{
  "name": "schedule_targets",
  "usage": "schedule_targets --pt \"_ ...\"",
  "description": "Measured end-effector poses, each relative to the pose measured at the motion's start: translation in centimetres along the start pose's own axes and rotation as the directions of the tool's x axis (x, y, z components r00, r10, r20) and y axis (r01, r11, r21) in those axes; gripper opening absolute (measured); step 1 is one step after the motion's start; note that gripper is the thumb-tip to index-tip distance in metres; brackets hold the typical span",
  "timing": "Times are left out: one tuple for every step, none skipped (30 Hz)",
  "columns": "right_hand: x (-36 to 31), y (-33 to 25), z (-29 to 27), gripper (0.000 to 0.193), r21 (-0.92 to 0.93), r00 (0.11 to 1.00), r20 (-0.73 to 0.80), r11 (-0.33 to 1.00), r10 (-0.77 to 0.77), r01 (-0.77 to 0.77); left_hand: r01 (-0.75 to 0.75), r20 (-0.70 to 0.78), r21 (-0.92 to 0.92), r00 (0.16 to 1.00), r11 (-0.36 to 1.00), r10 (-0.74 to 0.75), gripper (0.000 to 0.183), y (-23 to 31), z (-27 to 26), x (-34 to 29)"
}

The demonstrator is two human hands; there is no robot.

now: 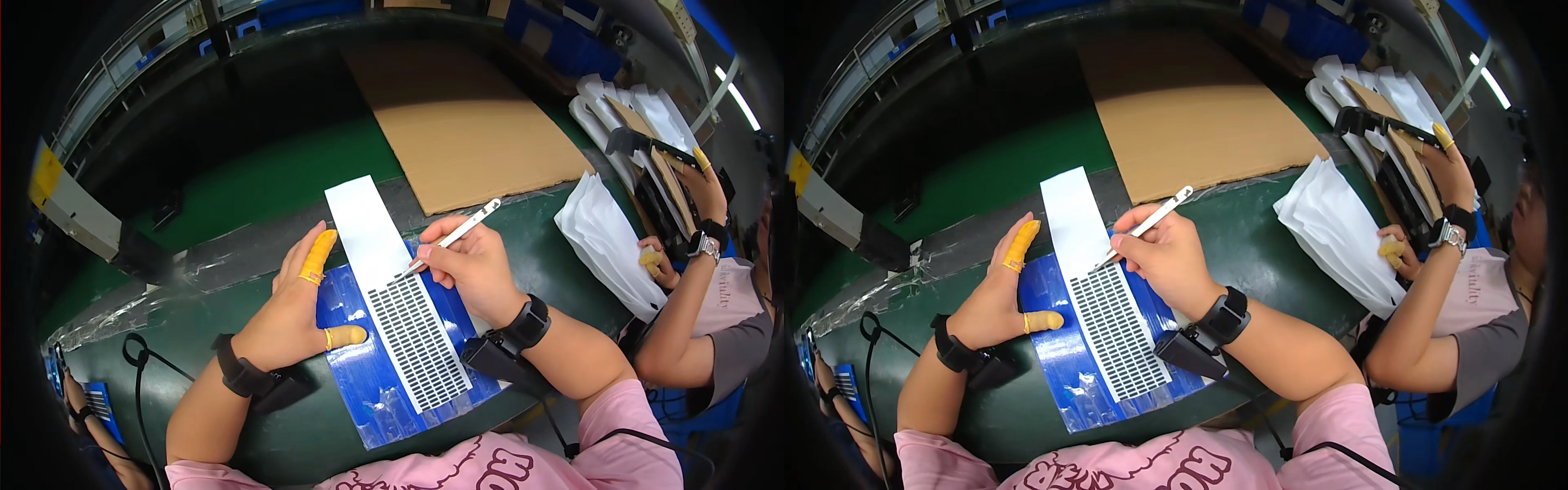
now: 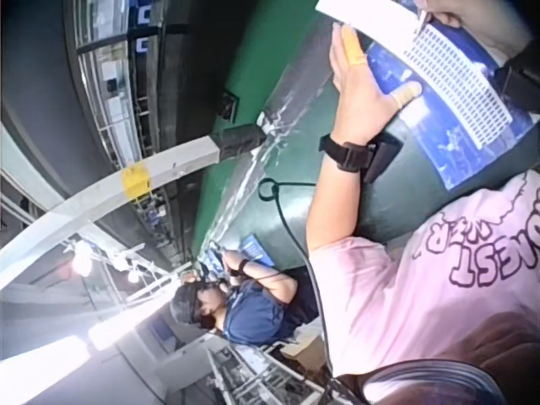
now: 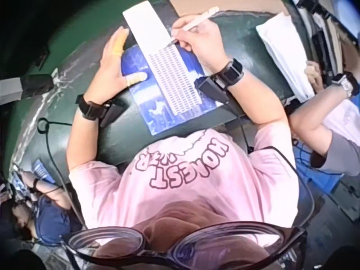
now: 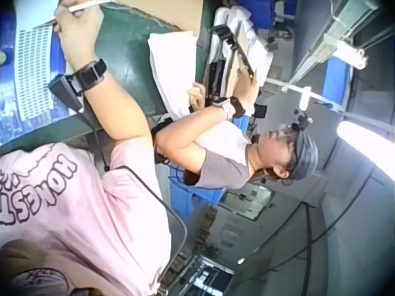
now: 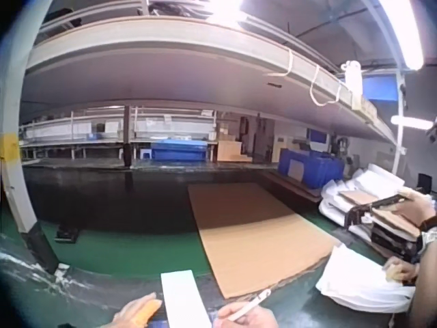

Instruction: The worker is assembling a plastic electronics housing by applying adhesive strips and inserting components.

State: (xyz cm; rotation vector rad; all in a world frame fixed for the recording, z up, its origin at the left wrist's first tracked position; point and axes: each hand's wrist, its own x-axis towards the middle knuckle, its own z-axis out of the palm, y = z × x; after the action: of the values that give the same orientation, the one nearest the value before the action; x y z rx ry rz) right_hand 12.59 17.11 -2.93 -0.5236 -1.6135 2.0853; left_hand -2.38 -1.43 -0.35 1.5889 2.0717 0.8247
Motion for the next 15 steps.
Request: schedule_targets --pt "0.1 0.1 0.0 0.015 -0.019 1.0 -0.017 1.0 -0.009 0.008 0.007 0.008 -0.007 1.0 1.0 -0.007 0.098 -0.1 0.0 0.1" --pt "0.2 0.3 -0.1 0.015 -0.017 1.0 -0.02 1.0 0.004 -0.005 0.001 0.02 0.029 1.0 1.0 -0.002 0.099 -0.2 0.1 0.2" --pt "0.3 0.1 -0.2 0.015 -0.015 1.0 -0.025 1.0 -0.003 0.002 -0.009 0.028 0.067 1.0 0.998 0.007 0.1 -0.3 0.0 0.3" --pt "0.4 0.1 -0.2 0.015 -0.014 1.0 -0.03 1.0 -0.01 0.009 -0.005 0.032 0.061 0.999 0.998 0.003 0.1 -0.3 0.0 0.5" --pt "0.4 0.2 -0.3 0.015 0.0 1.0 -0.027 1.0 -0.017 0.017 0.012 0.053 0.101 0.998 0.995 -0.017 0.104 -0.4 -0.1 0.5" --pt "0.5 0.2 -0.2 0.015 0.0 1.0 -0.028 1.0 -0.008 0.008 0.028 0.073 0.142 0.997 0.99 -0.039 0.107 -0.5 -0.1 0.7" --pt "0.6 0.1 -0.1 0.014 -0.006 0.999 -0.034 1.0 0.0 0.0 0.032 0.077 0.137 0.996 0.99 -0.043 0.107 -0.6 -0.1 0.8" --pt "0.7 0.0 -0.1 0.014 -0.012 0.999 -0.04 1.0 0.006 -0.007 0.042 0.081 0.142 0.995 0.989 -0.054 0.107 -0.7 -0.1 0.9" --pt "0.7 0.0 0.0 0.014 -0.012 0.999 -0.04 1.0 0.012 -0.013 0.052 0.084 0.148 0.994 0.988 -0.065 0.106 -0.8 0.0 0.9" --pt "0.7 0.0 0.0 0.014 -0.016 0.999 -0.046 1.0 0.019 -0.02 0.055 0.086 0.145 0.994 0.988 -0.068 0.106 -0.9 0.0 0.9" --pt "0.8 0.0 0.1 0.014 -0.02 0.998 -0.051 0.999 0.025 -0.026 0.06 0.083 0.14 0.994 0.988 -0.072 0.106 -1.0 0.0 0.9" --pt "0.8 0.0 0.0 0.014 -0.021 0.998 -0.05 0.999 0.026 -0.027 0.064 0.078 0.136 0.994 0.989 -0.075 0.107 -1.1 0.0 0.9" --pt "0.8 0.0 0.0 0.015 0.005 0.999 -0.041 1.0 0.03 -0.03 0.065 0.076 0.135 0.994 0.989 -0.076 0.107 -1.0 0.0 0.8" --pt "0.7 -0.1 -0.1 0.015 0.031 0.999 -0.031 0.999 0.032 -0.031 0.067 0.066 0.111 0.995 0.992 -0.075 0.103 -0.9 -0.1 0.8" --pt "0.7 0.0 -0.2 0.015 0.031 0.999 -0.027 0.999 0.033 -0.032 0.072 0.057 0.086 0.995 0.994 -0.077 0.1 -0.8 0.0 0.7"
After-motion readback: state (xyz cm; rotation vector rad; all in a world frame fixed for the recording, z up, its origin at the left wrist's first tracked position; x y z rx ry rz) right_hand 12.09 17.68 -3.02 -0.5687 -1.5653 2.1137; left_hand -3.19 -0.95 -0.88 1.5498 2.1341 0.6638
